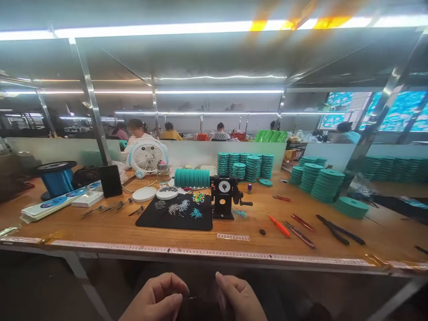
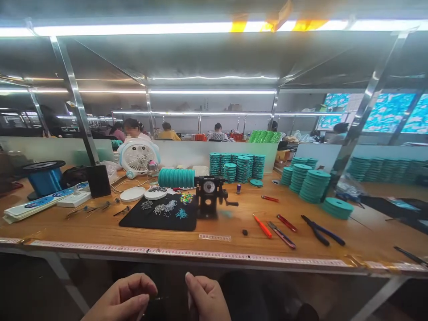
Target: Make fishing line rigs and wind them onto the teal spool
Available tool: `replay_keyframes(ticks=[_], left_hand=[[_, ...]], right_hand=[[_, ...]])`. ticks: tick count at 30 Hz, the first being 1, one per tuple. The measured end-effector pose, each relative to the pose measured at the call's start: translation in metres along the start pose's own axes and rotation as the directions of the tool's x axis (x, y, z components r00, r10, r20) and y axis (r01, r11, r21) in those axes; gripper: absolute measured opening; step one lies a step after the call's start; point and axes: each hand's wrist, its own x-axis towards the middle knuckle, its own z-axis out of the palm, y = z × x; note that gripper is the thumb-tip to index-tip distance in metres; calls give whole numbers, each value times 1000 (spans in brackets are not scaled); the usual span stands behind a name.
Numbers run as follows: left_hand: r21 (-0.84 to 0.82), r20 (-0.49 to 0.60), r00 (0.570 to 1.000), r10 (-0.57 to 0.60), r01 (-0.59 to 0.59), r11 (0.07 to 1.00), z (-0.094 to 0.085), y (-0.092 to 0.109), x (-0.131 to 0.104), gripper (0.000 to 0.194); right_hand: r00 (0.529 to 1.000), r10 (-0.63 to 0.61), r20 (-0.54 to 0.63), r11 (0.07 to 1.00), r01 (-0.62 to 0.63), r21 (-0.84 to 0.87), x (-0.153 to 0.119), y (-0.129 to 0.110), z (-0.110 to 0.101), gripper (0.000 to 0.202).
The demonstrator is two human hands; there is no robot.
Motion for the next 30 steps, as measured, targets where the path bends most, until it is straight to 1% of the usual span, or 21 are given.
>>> replay_keyframes(ticks=[2, 4, 6, 11, 17, 20, 22, 27, 30], left_hand=[[124, -20, 1000, 2, 0, 992, 3, 3, 0, 36], [178, -13, 1000, 11, -8, 984, 5, 5, -1, 39], [171, 9, 1000, 17, -18, 985, 5, 6, -2, 37], [148, 30, 998, -63, 58, 987, 4, 6, -2, 24], [230, 8, 988, -153, 147, 962, 7, 15, -4, 17], [284, -5, 986, -169, 163, 945, 7, 15, -3, 13], [306, -7, 986, -166, 160, 939, 7, 13, -2, 13], [325, -4, 989, -149, 142, 935, 7, 8, -1, 23], [346, -4, 987, -159, 150, 926, 7, 9, 0, 22]], right_hand=[[1000, 10, -8, 1000, -10, -9, -1, -3, 1, 67], [1000, 30, -1, 999, -30, -19, -2, -8, 2, 67], [999, 49, 12, 999, -49, -8, -4, -13, 3, 67], [995, 100, 31, 991, -102, 81, -8, -18, 4, 66], [991, 130, 42, 983, -135, 127, -8, -12, 2, 66], [991, 127, 31, 979, -131, 153, -7, -10, 2, 65], [992, 122, 32, 979, -126, 160, -7, -9, 2, 64], [990, 129, 49, 982, -135, 133, -10, -12, 3, 65], [992, 117, 45, 985, -122, 123, -11, -13, 2, 65]])
